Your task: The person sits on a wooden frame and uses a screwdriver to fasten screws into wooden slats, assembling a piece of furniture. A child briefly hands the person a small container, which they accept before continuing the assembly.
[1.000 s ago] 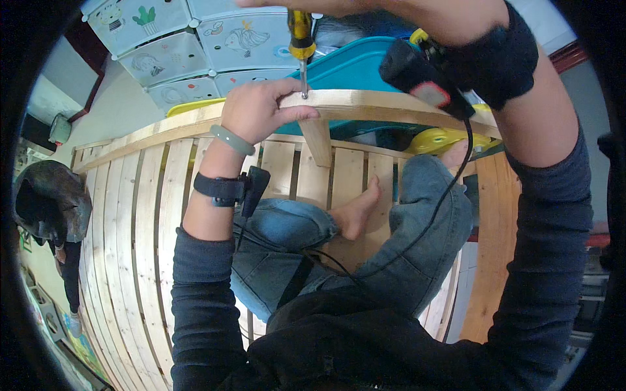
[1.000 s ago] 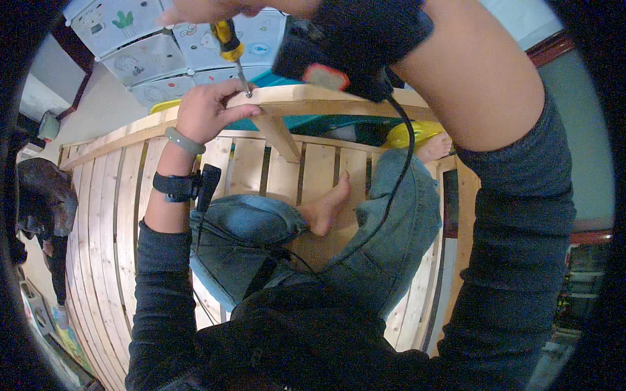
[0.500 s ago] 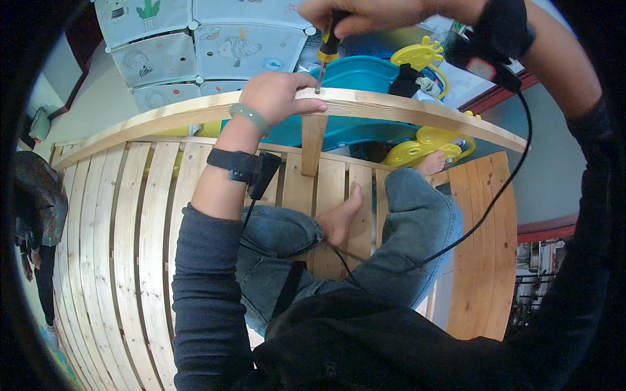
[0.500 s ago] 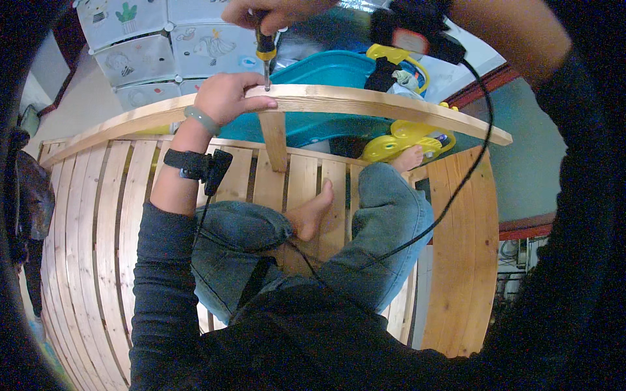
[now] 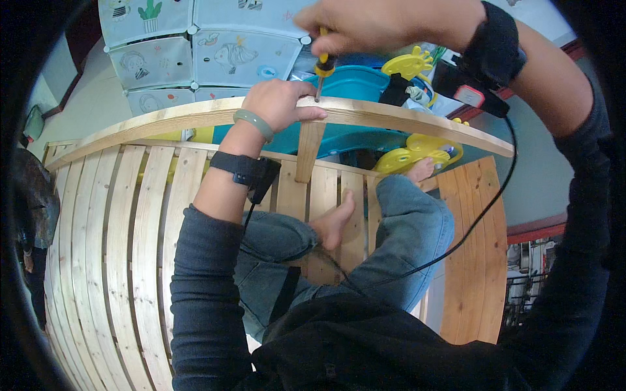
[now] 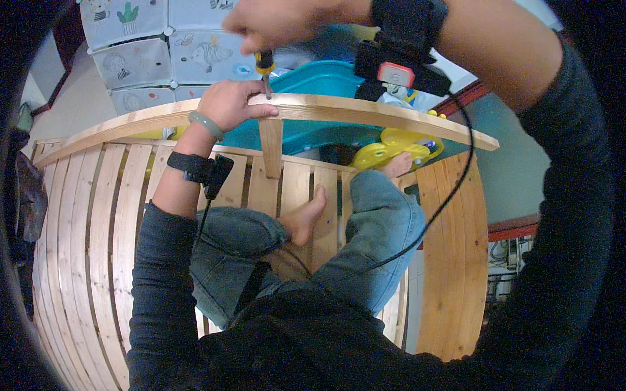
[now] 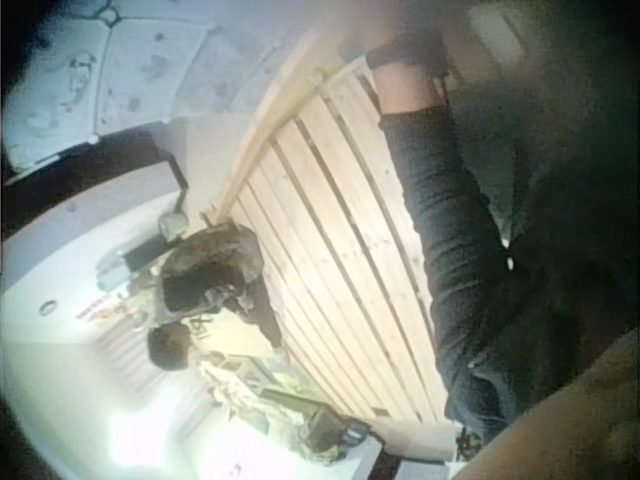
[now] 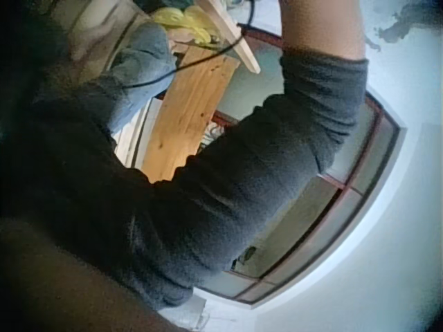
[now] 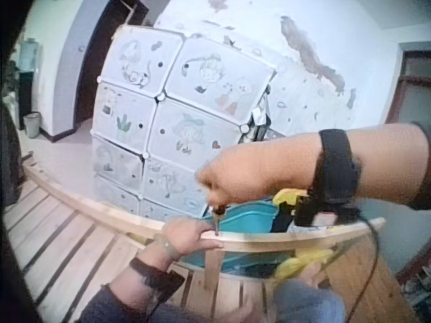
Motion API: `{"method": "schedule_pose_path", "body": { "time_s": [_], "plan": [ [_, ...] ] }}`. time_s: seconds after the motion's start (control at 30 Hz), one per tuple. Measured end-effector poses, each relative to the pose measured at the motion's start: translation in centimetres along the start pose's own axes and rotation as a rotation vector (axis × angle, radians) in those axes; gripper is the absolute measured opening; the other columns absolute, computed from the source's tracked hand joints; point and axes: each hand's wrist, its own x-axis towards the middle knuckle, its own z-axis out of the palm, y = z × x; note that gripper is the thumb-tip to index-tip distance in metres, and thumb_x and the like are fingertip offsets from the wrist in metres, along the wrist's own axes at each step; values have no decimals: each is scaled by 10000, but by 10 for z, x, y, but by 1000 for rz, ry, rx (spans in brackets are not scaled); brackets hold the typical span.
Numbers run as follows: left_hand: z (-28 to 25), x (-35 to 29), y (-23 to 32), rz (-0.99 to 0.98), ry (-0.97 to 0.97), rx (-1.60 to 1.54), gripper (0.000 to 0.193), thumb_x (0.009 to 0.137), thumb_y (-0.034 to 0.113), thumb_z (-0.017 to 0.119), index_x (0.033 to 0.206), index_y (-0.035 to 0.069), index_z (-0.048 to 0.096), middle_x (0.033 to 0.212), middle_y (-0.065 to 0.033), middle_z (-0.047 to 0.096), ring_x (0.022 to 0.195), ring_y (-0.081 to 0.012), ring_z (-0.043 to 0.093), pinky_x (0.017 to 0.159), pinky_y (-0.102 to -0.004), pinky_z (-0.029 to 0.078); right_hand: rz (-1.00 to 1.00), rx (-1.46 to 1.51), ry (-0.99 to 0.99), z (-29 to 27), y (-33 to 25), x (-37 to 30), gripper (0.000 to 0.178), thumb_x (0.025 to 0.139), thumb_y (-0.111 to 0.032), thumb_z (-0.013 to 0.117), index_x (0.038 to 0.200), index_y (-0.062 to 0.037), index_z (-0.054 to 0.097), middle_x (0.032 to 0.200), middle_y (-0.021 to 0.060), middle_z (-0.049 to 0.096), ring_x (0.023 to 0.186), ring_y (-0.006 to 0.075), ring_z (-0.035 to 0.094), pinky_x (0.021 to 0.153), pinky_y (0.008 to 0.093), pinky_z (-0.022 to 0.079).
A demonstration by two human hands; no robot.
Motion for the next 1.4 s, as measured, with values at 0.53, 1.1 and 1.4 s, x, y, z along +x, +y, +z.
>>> {"method": "schedule_pose_path", "body": {
  "time_s": [0.53,1.1,1.4],
  "plan": [
    [-9,4,-9,69,-131,-326,395,817,442,687,1118,186,678,982,-113,701,908,-305,657,782,-390,507,98,191,609,61,9,-75,168,841,-144,670,994,-87,633,908,88,560,801,225,577,688,325,464],
    [-8,1,-3,-41,-131,-287,389,783,409,725,1083,165,694,927,-99,707,842,-284,666,744,-366,507,472,636,723,69,-5,-53,397,866,-336,601,712,29,611,610,134,601,548,242,571,546,373,450],
    [-6,4,-5,-41,-133,-311,393,779,421,726,1081,171,692,917,-90,708,845,-272,670,744,-361,508,484,599,687,68,-7,-53,377,865,-314,587,724,35,603,618,149,595,558,245,573,556,380,453]
  ]
}}
